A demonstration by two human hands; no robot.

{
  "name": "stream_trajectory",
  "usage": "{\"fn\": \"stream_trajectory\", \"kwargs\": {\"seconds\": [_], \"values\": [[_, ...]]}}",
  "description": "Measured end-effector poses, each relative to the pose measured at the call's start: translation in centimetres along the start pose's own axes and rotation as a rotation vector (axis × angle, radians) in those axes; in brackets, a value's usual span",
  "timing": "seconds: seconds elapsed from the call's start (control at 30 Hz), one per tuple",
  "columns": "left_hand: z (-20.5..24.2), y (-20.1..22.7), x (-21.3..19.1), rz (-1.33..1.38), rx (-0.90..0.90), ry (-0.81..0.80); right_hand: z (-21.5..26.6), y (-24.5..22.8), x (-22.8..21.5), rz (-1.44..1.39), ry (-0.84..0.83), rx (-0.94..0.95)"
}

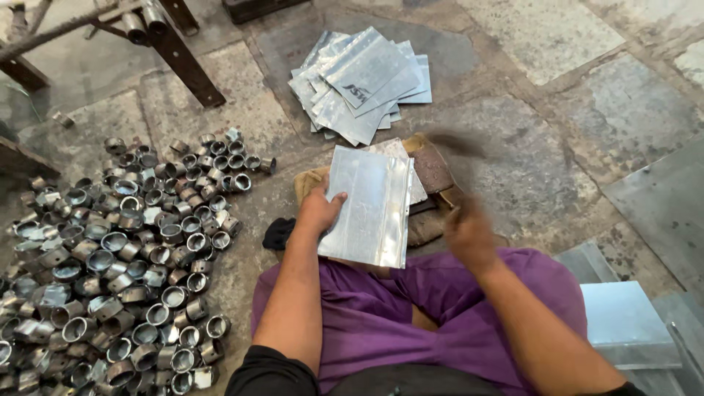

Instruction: The person sits on the floor and repeatedly strikes a rectangular metal sheet with a hammer. They hold the sheet on a small wooden block and strike it multiple times, then move the sheet aside and pick up another one to continue hammering.

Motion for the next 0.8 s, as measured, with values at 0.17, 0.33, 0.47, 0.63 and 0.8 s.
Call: {"fn": "stream_trajectory", "kwargs": {"seconds": [0.17, 0.33, 0.47, 0.63, 0.8], "values": [[-0.6, -0.7, 0.3, -0.027, 0.059, 0.021, -3.1, -0.4, -0.1, -0.061, -0.306, 0.452], [-0.1, -0.7, 0.3, 0.007, 0.061, 0.03, -7.2, -4.2, -9.7, -0.525, 0.248, 0.087], [0.0, 0.3, -0.4, -0.034, 0.025, 0.006, -7.2, -2.2, -9.9, -0.84, 0.563, -0.122], [0.2, 0.3, -0.4, -0.034, 0.024, 0.007, 0.0, 2.6, 2.1, -0.022, -0.031, 0.131], [-0.2, -0.3, 0.1, -0.041, 0.072, 0.034, -0.3, 3.7, 4.2, -0.061, -0.355, 0.333]]}}
Point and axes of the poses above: each hand's wrist, its own z-axis away from the middle knuckle, its own x-axis out of the palm, y = z × x, the point moved 3 cm from there along -z, towards the middle knuckle, and after that the axes turned 6 degrees about x, right-handed, at the moved point
